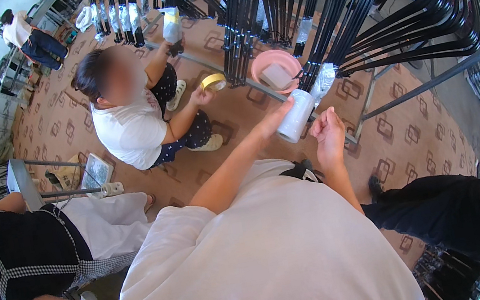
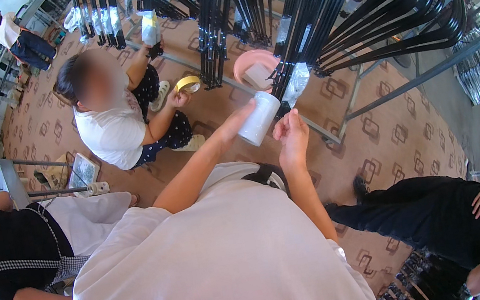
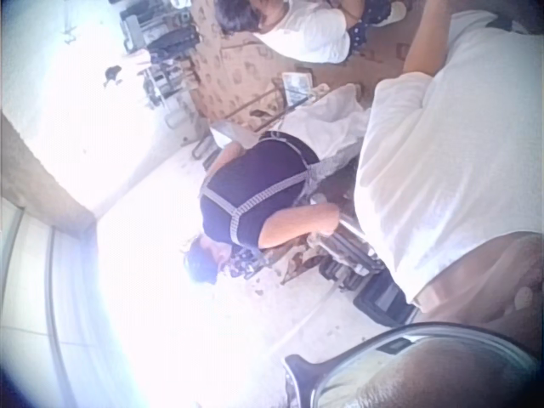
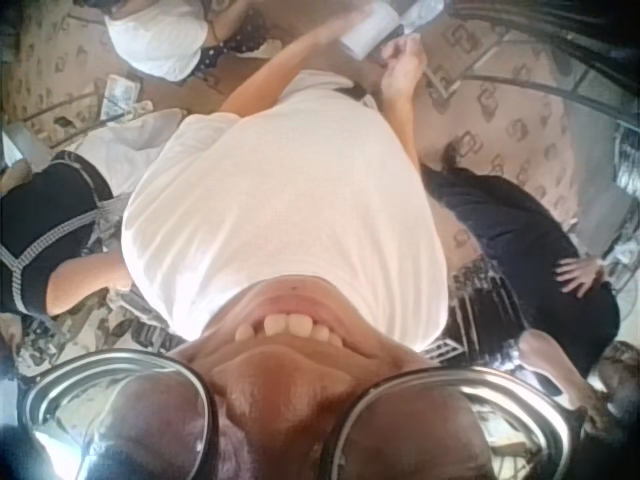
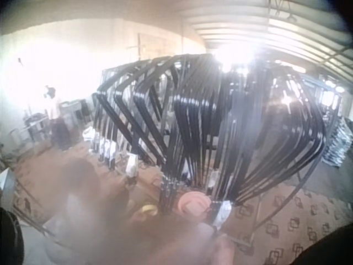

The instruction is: The person wraps the ends of black metal rods with protective plastic sheeting and secures them with a roll of tape.

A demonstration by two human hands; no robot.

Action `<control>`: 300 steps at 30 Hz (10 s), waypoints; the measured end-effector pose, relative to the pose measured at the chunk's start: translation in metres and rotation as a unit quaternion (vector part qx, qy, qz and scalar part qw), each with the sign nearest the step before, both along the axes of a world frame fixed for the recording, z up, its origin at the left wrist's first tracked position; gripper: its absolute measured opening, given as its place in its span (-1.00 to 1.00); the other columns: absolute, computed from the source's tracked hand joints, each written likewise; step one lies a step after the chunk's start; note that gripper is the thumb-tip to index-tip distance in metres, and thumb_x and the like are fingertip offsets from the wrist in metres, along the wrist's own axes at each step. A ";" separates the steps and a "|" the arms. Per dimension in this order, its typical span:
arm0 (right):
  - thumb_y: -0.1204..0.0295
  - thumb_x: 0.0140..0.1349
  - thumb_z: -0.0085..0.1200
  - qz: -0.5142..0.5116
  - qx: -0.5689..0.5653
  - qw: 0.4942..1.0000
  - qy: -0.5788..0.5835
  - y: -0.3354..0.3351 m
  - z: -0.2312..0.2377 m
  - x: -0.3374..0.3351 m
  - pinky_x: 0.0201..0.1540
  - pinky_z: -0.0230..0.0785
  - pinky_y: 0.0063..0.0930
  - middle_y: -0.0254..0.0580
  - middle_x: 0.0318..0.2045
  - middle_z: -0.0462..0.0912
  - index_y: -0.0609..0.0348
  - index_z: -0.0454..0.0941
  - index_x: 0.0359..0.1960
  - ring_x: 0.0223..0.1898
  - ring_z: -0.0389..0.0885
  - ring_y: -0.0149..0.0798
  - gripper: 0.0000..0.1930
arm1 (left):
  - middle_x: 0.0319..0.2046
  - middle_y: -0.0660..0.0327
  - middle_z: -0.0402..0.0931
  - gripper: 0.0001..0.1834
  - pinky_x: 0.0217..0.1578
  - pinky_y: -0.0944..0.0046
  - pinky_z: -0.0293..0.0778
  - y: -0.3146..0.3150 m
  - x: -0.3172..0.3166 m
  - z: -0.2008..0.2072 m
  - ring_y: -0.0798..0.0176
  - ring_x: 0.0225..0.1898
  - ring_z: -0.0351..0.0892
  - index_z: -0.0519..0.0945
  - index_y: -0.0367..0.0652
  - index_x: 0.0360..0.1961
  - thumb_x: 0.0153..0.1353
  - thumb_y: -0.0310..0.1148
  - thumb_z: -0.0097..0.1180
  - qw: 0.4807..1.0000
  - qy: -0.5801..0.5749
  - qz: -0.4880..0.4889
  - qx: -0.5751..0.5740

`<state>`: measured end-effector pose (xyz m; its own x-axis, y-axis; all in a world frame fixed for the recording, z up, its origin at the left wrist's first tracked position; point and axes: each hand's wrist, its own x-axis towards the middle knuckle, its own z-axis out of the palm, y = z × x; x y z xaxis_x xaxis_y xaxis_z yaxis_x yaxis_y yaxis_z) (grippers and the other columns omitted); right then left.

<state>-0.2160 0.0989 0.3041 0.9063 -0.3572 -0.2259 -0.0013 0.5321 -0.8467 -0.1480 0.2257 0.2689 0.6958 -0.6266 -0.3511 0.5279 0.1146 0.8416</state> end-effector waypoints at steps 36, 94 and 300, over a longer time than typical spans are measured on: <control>0.29 0.19 -0.20 0.005 -0.049 0.997 0.052 -0.005 -0.011 0.005 -0.55 0.12 -0.60 -0.39 -0.69 0.33 0.07 0.32 -0.51 -0.65 0.25 -0.49 -0.81 | -0.11 0.18 0.36 -0.43 -0.06 0.32 0.24 -0.008 -0.008 0.026 0.31 -0.07 0.35 0.24 -0.17 0.05 0.24 0.03 -0.52 0.999 0.036 0.017 0.001; 0.44 0.03 0.03 -0.027 0.051 0.998 -0.024 -0.063 0.011 -0.068 -0.27 0.36 -0.47 -0.22 -0.30 0.49 0.18 0.32 -0.11 -0.32 0.48 -0.38 -0.65 | -0.60 0.33 0.22 -0.83 -0.53 0.47 0.25 -0.072 -0.062 0.053 0.48 -0.55 0.25 0.28 -0.17 -0.42 0.20 -0.29 -0.17 0.953 -0.303 -0.015 -0.016; 0.23 0.05 -0.07 0.039 0.272 0.960 0.050 -0.103 0.009 -0.258 -0.26 0.38 -0.34 -0.09 -0.33 0.47 0.28 0.29 -0.14 -0.32 0.48 -0.18 -0.59 | -0.82 0.36 0.18 -0.65 -0.82 0.46 0.02 -0.107 -0.293 0.035 0.49 -0.84 0.09 0.40 -0.20 -0.46 0.25 -0.19 -0.34 0.976 -0.143 0.011 0.163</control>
